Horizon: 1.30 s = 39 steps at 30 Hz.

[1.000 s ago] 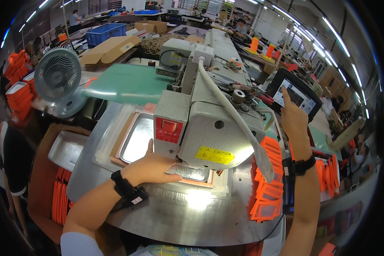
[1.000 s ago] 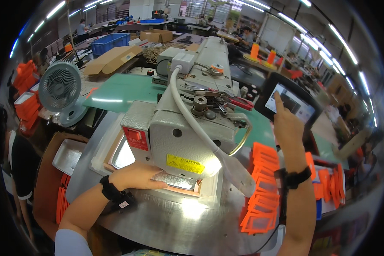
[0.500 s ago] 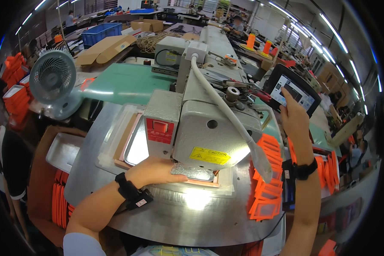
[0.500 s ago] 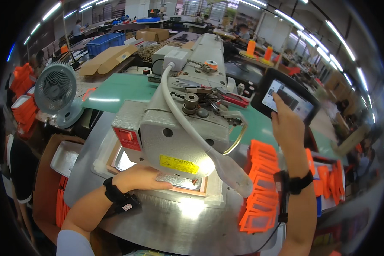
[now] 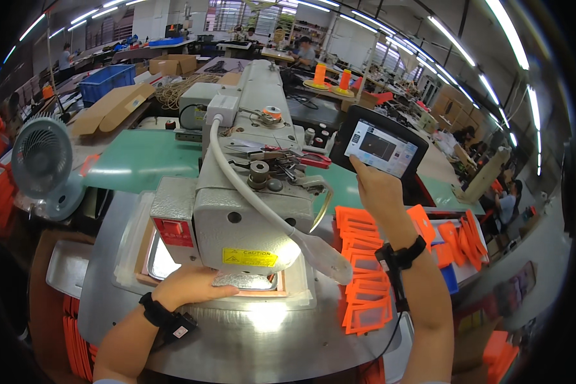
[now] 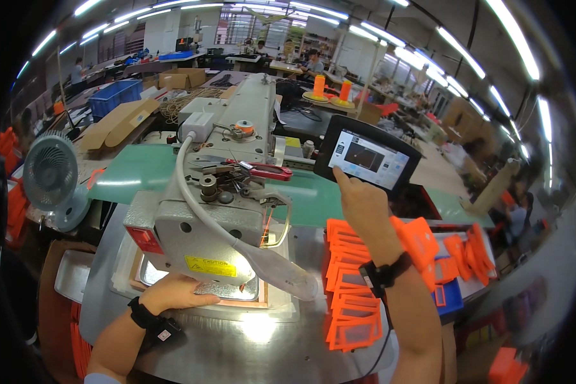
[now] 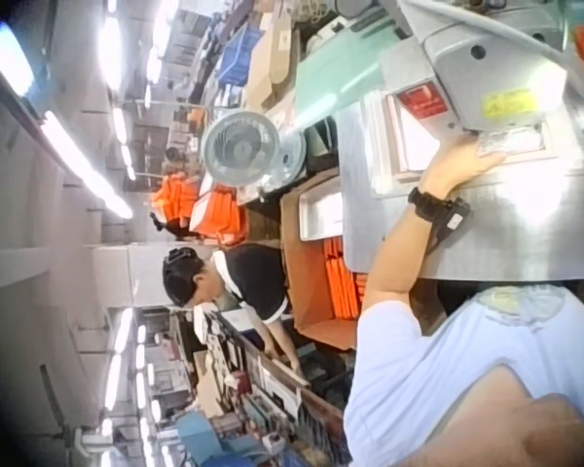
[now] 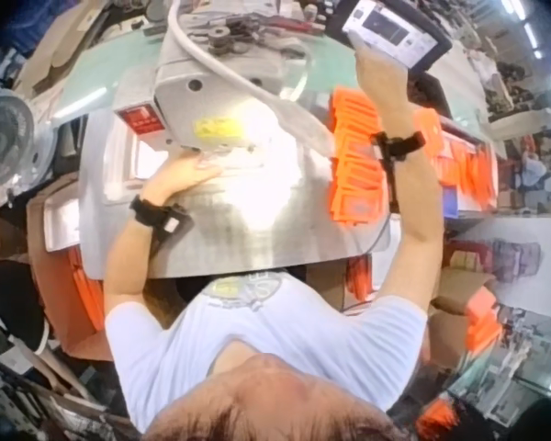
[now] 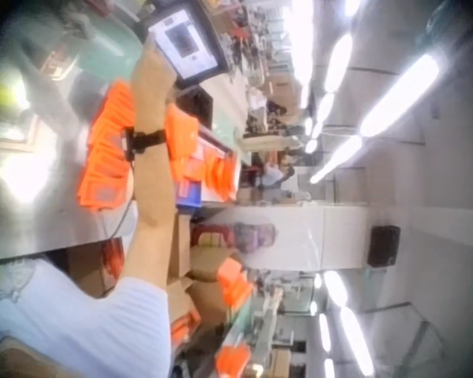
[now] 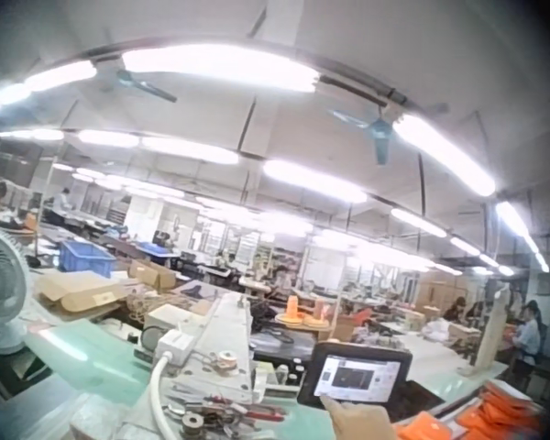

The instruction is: Operator uses an automated industrial sewing machine to stitch components of orange pouches, trimming excess thread with scissors.

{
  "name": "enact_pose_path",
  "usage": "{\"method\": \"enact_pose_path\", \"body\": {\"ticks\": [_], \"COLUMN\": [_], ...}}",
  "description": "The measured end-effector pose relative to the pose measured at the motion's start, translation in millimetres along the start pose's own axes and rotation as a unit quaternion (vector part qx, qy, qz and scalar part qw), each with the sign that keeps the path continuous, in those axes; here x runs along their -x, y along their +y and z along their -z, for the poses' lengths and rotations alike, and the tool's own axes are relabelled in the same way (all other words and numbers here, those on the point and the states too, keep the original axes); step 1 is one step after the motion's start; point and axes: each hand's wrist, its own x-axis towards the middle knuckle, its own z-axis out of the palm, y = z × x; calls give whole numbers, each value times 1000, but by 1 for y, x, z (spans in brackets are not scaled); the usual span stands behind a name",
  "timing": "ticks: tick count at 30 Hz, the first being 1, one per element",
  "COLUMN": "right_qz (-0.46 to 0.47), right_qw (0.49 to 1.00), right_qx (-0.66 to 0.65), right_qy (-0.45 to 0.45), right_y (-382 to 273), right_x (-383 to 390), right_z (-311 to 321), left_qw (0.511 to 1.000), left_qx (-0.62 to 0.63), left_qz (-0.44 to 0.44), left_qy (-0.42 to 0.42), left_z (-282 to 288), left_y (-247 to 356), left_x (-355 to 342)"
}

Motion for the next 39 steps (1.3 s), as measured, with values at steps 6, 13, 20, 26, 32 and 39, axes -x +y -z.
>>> {"method": "enact_pose_path", "body": {"ticks": [6,13,20,26,32,39], "right_qz": [-24,-43,-50,-70,-56,-28], "right_qw": [999,997,997,997,998,999], "right_qx": [35,51,43,-4,-18,23], "right_qy": [3,-27,-30,-31,-17,-1], "right_y": [2,1,7,-9,-5,2], "right_x": [-9,-12,-9,-10,-6,-3], "right_z": [-2,-7,-6,10,11,-5], "left_qw": [998,997,1000,999,999,998], "left_qx": [-29,-42,-12,-16,-19,-61], "left_qz": [-44,-38,22,-28,-24,4], "left_qy": [40,48,-14,28,24,7], "left_z": [-3,-4,9,12,13,6], "left_y": [-4,-13,-2,-5,-1,-12], "left_x": [2,5,8,14,13,8]}}
